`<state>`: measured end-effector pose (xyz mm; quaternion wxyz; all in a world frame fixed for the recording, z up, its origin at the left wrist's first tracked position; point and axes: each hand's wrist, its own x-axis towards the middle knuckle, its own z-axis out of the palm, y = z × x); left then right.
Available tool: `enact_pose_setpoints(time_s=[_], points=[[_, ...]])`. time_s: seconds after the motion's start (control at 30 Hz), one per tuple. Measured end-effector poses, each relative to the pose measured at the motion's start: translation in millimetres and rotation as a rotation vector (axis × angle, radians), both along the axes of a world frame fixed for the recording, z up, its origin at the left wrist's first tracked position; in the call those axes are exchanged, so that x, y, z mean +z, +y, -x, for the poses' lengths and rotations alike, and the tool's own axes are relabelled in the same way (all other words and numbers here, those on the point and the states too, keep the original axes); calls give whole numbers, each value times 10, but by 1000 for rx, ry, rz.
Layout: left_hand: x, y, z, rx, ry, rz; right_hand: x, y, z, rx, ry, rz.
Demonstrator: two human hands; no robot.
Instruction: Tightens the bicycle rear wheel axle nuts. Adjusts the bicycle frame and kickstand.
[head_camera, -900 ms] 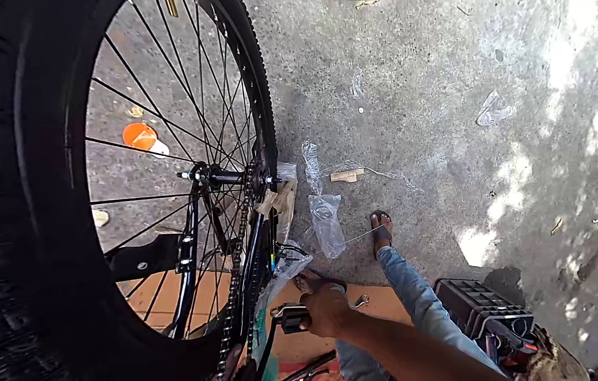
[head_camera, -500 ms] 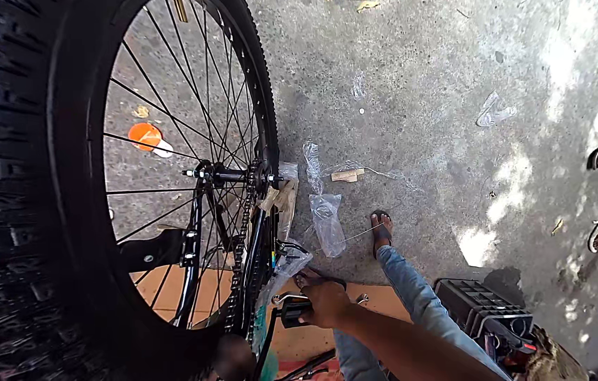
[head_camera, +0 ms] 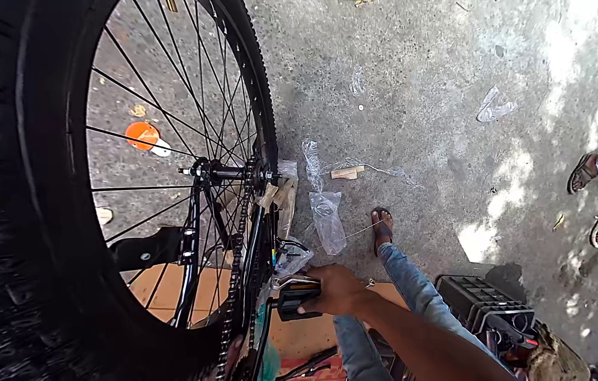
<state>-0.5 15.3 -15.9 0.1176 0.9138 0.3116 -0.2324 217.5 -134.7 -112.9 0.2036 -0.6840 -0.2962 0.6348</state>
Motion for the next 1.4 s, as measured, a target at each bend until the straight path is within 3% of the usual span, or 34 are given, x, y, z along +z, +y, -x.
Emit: enact_pose_setpoints(time_s=[0.03,0.07,0.27,0.33,0.4,0.43,0.53,0.57,0.6,0.63,0.67,0.7,0.73,0.8,0.83,0.9,1.0,1.07,1.17,1.27,1.3,1.37,1.4], points=[[189,30,-229,117,216,157,28,3,-34,-7,7,-15],[259,51,-347,187,284,229,40,0,-40,-9,4,-21],[442,14,-763,228,325,282,-31,-14,0,-6,8,49],[159,23,-322,82,60,149,43,18,6,30,-29,83],[-352,137,43,-215,-491,-83,140,67,14,88,-105,113],[61,54,-324,-39,-111,76,165,82,23,109,-144,111],[378,-33,-843,199,256,185,166,109,44,136,-195,116],[332,-6,-704,163,242,197,165,119,39,142,-204,123],[2,24,-189,29,-134,96,166,120,32,142,-209,122],[-109,29,-20,112,-134,137,174,109,17,125,-204,116],[-425,34,231,113,-328,63,179,85,-13,85,-194,109],[-507,81,267,134,-337,87,174,45,-55,28,-187,98],[-303,108,32,285,-128,229,156,-17,-92,-47,-187,81],[-67,57,-298,607,51,331,94,-185,-117,-237,-184,50],[63,57,-386,640,120,354,59,-267,-119,-324,-163,41],[50,-76,-297,611,-201,207,-9,-393,-143,-437,-111,37],[218,-135,-762,700,-129,128,-39,-527,-203,-542,-10,42],[202,-142,-642,556,-107,128,-45,-574,-183,-624,39,47],[201,-41,-574,552,170,198,-48,-473,-176,-742,84,56],[-179,-29,101,398,-114,163,-24,-310,-216,-895,139,16],[-257,-50,140,462,-210,158,4,-256,-251,-930,173,5],[76,-69,-316,670,-25,218,7,-180,-293,-958,186,-39],[212,-83,-433,674,-21,225,-4,-143,-301,-955,177,-57]])
